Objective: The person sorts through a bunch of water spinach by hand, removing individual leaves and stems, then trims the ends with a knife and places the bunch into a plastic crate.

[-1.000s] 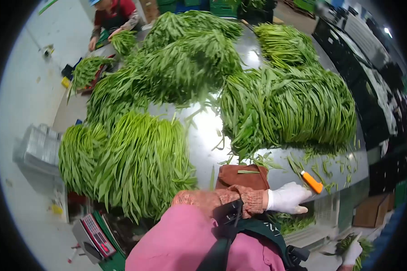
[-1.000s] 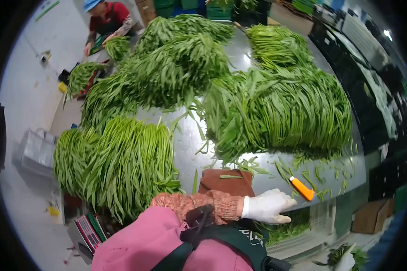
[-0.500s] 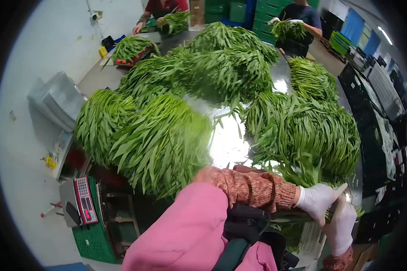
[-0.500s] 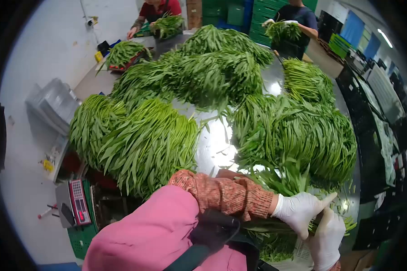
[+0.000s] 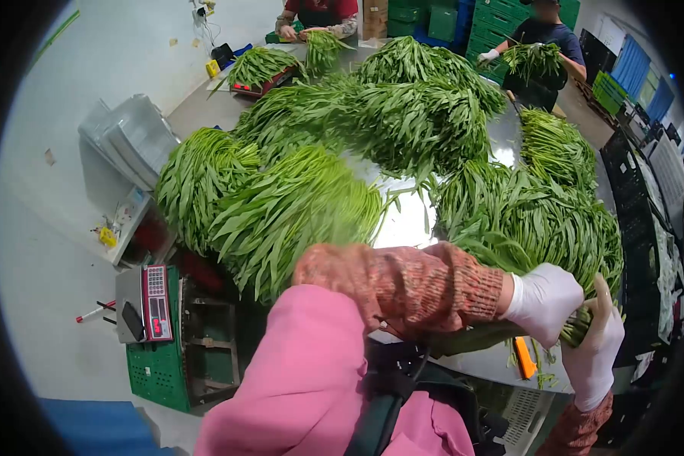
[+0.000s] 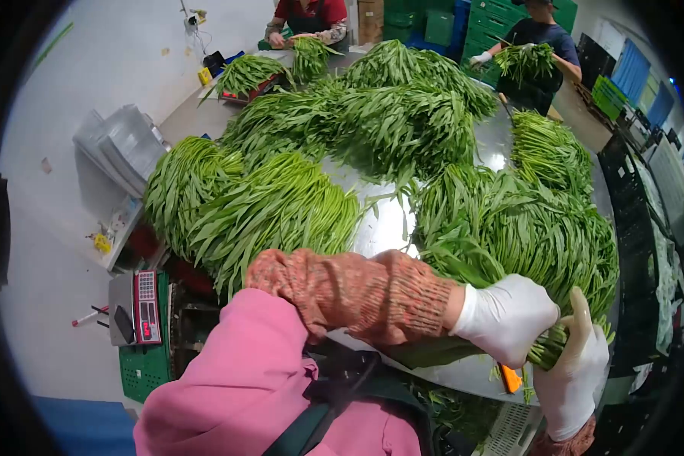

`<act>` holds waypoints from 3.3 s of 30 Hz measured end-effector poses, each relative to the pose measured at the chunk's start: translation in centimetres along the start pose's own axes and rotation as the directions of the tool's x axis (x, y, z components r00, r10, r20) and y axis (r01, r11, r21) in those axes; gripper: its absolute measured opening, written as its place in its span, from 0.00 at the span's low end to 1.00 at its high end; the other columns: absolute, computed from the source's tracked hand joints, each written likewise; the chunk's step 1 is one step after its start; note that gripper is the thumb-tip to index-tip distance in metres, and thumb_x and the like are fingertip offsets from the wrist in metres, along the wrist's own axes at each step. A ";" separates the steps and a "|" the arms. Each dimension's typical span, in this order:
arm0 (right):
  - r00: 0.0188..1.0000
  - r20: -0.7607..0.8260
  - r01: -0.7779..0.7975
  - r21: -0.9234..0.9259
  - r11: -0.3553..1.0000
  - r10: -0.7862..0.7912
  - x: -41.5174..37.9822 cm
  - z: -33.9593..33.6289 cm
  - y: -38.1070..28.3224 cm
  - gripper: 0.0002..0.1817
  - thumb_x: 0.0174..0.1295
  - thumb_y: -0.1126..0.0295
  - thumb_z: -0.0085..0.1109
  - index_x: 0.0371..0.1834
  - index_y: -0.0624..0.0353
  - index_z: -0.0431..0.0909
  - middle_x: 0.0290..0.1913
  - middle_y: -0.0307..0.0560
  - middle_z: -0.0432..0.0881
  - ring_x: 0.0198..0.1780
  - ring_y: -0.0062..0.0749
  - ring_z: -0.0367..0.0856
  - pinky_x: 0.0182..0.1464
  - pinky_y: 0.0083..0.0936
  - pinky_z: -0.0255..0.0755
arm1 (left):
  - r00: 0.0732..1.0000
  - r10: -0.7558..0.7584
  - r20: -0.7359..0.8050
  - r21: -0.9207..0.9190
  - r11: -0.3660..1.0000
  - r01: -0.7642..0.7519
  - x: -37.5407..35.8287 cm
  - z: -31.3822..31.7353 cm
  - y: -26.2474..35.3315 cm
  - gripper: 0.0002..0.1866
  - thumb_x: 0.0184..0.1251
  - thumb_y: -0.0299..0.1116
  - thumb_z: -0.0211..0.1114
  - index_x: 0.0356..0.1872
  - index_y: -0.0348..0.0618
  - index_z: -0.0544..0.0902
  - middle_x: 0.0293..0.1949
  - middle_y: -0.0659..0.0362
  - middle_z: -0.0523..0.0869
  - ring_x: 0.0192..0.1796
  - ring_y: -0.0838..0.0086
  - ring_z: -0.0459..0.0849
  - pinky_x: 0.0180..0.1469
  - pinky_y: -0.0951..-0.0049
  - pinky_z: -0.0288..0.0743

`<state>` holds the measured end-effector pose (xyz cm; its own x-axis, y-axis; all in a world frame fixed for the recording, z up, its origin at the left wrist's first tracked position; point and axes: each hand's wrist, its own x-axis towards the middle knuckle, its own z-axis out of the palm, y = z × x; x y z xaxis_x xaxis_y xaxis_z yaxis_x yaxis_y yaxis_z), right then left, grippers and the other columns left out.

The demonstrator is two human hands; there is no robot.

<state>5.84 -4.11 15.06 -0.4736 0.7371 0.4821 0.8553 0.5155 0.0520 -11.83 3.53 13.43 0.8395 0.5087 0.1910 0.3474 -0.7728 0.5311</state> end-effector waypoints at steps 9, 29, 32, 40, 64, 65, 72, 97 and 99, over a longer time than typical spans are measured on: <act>0.978 0.006 0.199 0.245 0.949 -0.207 3.5 2.6 -1.0 0.45 0.44 0.74 0.75 0.70 0.71 0.66 0.35 0.50 0.80 0.35 0.45 0.79 0.40 0.37 0.73 | 0.980 -0.200 0.016 -0.017 0.980 0.200 -7.1 -3.4 -1.5 0.17 0.39 0.35 0.71 0.31 0.35 0.81 0.26 0.44 0.85 0.33 0.46 0.87 0.38 0.54 0.81; 0.831 0.367 -0.554 0.486 0.676 0.418 -7.5 9.8 3.2 0.27 0.58 0.83 0.59 0.65 0.66 0.75 0.24 0.39 0.76 0.27 0.19 0.72 0.34 0.20 0.69 | 0.540 -0.509 -0.670 0.088 0.668 0.739 -26.2 -22.6 -3.4 0.21 0.60 0.25 0.67 0.56 0.33 0.81 0.40 0.62 0.85 0.43 0.81 0.80 0.49 0.78 0.75; 0.684 0.500 -0.729 0.438 0.526 0.531 -8.2 10.5 2.0 0.25 0.60 0.82 0.57 0.64 0.68 0.75 0.24 0.40 0.77 0.27 0.18 0.73 0.32 0.21 0.69 | 0.471 -0.377 -0.797 0.201 0.570 0.796 -31.1 -24.1 -6.4 0.18 0.58 0.31 0.69 0.49 0.36 0.83 0.30 0.60 0.86 0.33 0.81 0.80 0.41 0.76 0.76; 0.645 0.555 -0.757 0.372 0.537 0.525 -4.8 11.5 -0.1 0.23 0.63 0.83 0.57 0.63 0.72 0.74 0.23 0.40 0.77 0.20 0.17 0.71 0.24 0.19 0.65 | 0.251 -0.568 -0.784 0.280 0.036 0.959 -38.0 -21.4 -11.7 0.17 0.52 0.33 0.71 0.42 0.38 0.81 0.34 0.44 0.87 0.39 0.49 0.87 0.43 0.59 0.80; 0.735 0.541 -0.588 0.209 0.782 0.408 -5.0 17.0 1.1 0.24 0.59 0.80 0.61 0.61 0.66 0.77 0.24 0.48 0.79 0.25 0.35 0.77 0.32 0.30 0.71 | 0.167 -0.895 -0.414 0.190 0.094 0.977 -51.4 -5.0 -32.8 0.15 0.59 0.32 0.65 0.43 0.33 0.76 0.34 0.36 0.85 0.42 0.40 0.85 0.44 0.48 0.78; 0.729 0.551 -0.594 0.213 0.775 0.407 -4.9 17.2 1.0 0.24 0.59 0.79 0.61 0.61 0.66 0.77 0.24 0.48 0.79 0.25 0.35 0.77 0.32 0.30 0.71 | 0.187 -0.886 -0.425 0.083 0.167 0.982 -52.2 -5.3 -32.4 0.15 0.60 0.31 0.63 0.43 0.31 0.75 0.35 0.34 0.84 0.44 0.38 0.83 0.46 0.46 0.76; 0.748 0.542 -0.574 0.238 0.784 0.383 -5.7 18.0 1.4 0.24 0.59 0.78 0.62 0.61 0.64 0.77 0.24 0.50 0.79 0.25 0.38 0.77 0.32 0.31 0.71 | 0.180 -0.953 -0.245 -0.323 0.256 0.911 -53.8 -6.2 -33.1 0.28 0.63 0.24 0.58 0.66 0.28 0.71 0.60 0.36 0.81 0.63 0.49 0.80 0.68 0.65 0.70; 0.875 0.399 -0.435 0.406 0.804 0.272 -6.8 25.6 -10.8 0.44 0.54 0.57 0.69 0.74 0.60 0.62 0.60 0.65 0.76 0.58 0.58 0.77 0.57 0.45 0.75 | 0.898 -0.430 -0.095 0.131 0.888 0.440 -18.5 -11.3 -12.3 0.30 0.66 0.30 0.68 0.70 0.35 0.73 0.66 0.49 0.79 0.69 0.63 0.76 0.72 0.65 0.65; 0.944 0.319 -0.281 0.627 0.726 0.090 -6.4 26.4 -10.4 0.44 0.55 0.57 0.67 0.76 0.60 0.61 0.62 0.63 0.75 0.59 0.59 0.76 0.60 0.47 0.74 | 0.927 -0.371 0.053 -0.006 0.928 0.371 -14.1 -7.3 -12.7 0.29 0.68 0.30 0.67 0.69 0.35 0.73 0.64 0.50 0.81 0.67 0.64 0.77 0.71 0.66 0.66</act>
<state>-5.62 -2.66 -11.66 -0.4373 0.8810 0.1806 0.6223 0.4414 -0.6465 -31.16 8.98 10.01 0.6719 0.7379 -0.0636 0.6320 -0.5264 0.5687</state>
